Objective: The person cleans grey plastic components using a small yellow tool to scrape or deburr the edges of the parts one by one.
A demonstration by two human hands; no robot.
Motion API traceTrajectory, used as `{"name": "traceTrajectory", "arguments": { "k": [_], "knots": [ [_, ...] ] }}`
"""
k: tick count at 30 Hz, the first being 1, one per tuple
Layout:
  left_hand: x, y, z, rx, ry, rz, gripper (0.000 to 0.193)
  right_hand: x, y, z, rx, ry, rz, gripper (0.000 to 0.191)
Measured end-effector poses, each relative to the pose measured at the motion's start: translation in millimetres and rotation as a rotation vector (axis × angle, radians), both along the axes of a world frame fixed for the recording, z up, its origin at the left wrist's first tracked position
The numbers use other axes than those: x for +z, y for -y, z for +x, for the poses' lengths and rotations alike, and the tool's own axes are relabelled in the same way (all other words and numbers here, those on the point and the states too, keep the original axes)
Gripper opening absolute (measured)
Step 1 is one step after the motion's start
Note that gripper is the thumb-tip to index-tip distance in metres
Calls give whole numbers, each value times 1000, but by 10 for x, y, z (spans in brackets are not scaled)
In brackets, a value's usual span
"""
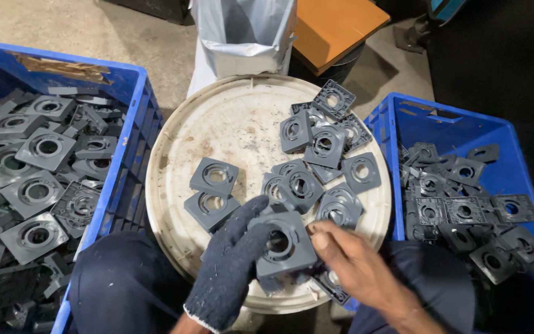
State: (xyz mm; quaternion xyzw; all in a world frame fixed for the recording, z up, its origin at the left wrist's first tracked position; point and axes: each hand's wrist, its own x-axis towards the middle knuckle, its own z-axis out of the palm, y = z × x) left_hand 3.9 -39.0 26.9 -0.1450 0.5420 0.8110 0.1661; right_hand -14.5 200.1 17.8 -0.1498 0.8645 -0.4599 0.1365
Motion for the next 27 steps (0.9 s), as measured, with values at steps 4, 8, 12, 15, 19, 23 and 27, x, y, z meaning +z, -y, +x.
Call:
{"name": "traceTrajectory", "arguments": {
  "k": [4, 8, 12, 15, 19, 23, 27],
  "knots": [
    [-24, 57, -15, -27, -22, -212, 58, 236, 11, -94, 139, -352, 249, 37],
    [-23, 40, -10, -67, -69, -251, 56, 322, 59, -153, 304, -420, 407, 49],
    [25, 32, 0, -57, 11, -54, 60, 303, 131, -178, 394, -515, 501, 82],
    [39, 41, 0, -75, -151, -152, 54, 262, 174, -145, 387, -503, 599, 86],
    [-21, 83, 13, -120, -49, -203, 56, 185, 191, -93, 385, -526, 588, 79],
    [-86, 85, 33, -79, -18, -193, 55, 117, 186, -68, 401, -634, 520, 63],
    [-58, 174, -1, 156, 29, -5, 58, 141, 99, -74, 242, -697, 353, 47]
  ]
}}
